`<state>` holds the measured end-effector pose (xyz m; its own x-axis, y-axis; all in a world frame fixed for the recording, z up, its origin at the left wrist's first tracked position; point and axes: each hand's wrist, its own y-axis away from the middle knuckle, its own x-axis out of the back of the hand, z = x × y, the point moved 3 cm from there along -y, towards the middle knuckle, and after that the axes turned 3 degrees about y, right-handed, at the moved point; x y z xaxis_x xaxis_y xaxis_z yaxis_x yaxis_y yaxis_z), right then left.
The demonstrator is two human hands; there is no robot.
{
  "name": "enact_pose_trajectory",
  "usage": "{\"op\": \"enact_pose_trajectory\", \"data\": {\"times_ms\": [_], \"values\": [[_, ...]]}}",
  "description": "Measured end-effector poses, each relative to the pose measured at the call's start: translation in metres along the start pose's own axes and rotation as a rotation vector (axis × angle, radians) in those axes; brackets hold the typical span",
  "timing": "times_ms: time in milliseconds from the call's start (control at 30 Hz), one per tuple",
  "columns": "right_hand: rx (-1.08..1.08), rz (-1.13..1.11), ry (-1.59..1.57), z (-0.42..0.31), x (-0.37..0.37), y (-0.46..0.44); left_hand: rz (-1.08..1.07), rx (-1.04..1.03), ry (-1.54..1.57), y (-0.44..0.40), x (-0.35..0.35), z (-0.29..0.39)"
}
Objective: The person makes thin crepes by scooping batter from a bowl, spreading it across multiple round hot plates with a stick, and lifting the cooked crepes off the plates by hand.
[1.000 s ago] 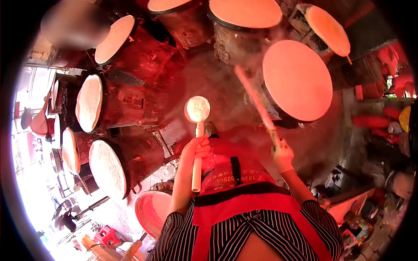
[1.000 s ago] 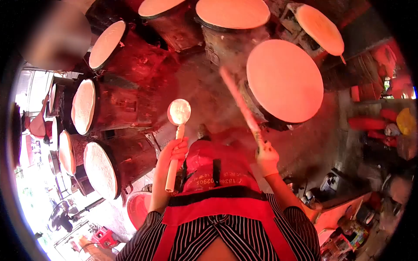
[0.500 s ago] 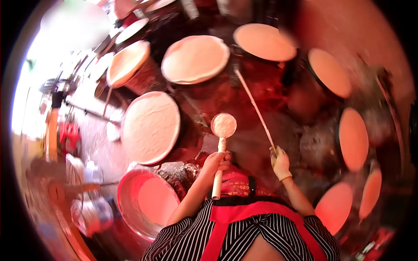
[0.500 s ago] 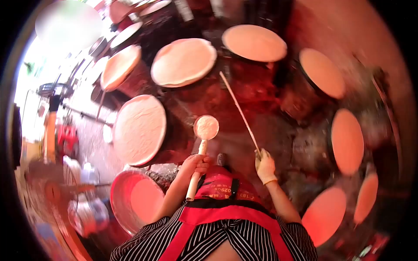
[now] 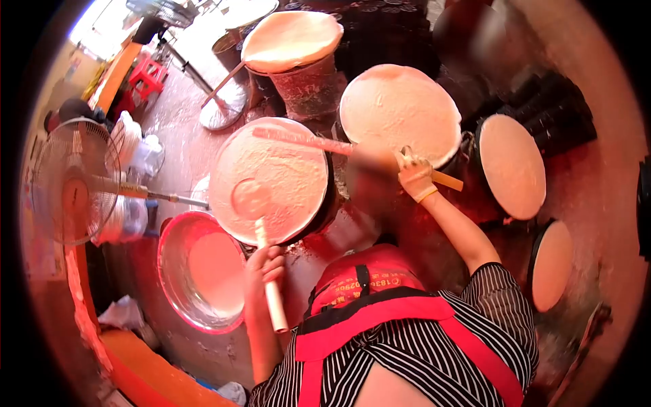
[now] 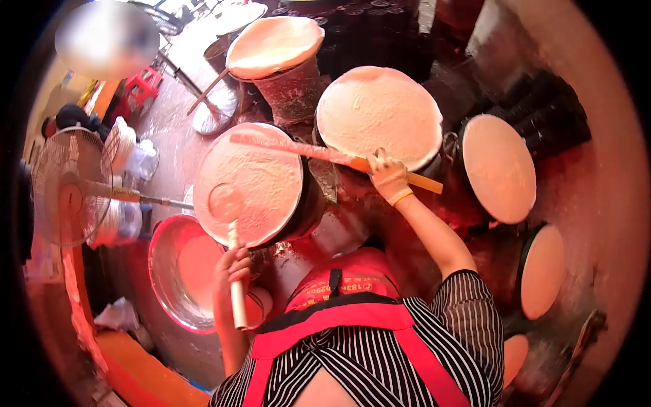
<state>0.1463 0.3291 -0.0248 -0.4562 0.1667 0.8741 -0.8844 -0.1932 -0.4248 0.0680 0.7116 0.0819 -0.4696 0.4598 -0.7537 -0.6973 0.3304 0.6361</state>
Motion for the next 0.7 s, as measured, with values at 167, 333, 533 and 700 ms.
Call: {"op": "enact_pose_trajectory", "data": {"times_ms": [167, 333, 533, 700], "values": [[0.177, -0.036, -0.081, 0.047, 0.014, -0.053, 0.037, -0.235, 0.27, 0.003, -0.002, 0.003], [0.182, -0.232, -0.042, 0.09, 0.084, -0.193, -0.031, -0.258, 0.544, 0.015, -0.016, -0.008], [0.29, -0.272, -0.002, 0.057, 0.169, -0.391, -0.09, -0.261, 0.689, 0.011, 0.005, -0.003], [-0.049, -0.328, -0.959, 0.095, 0.143, -0.526, -0.005, -0.392, 0.637, 0.013, 0.009, 0.012]]}}
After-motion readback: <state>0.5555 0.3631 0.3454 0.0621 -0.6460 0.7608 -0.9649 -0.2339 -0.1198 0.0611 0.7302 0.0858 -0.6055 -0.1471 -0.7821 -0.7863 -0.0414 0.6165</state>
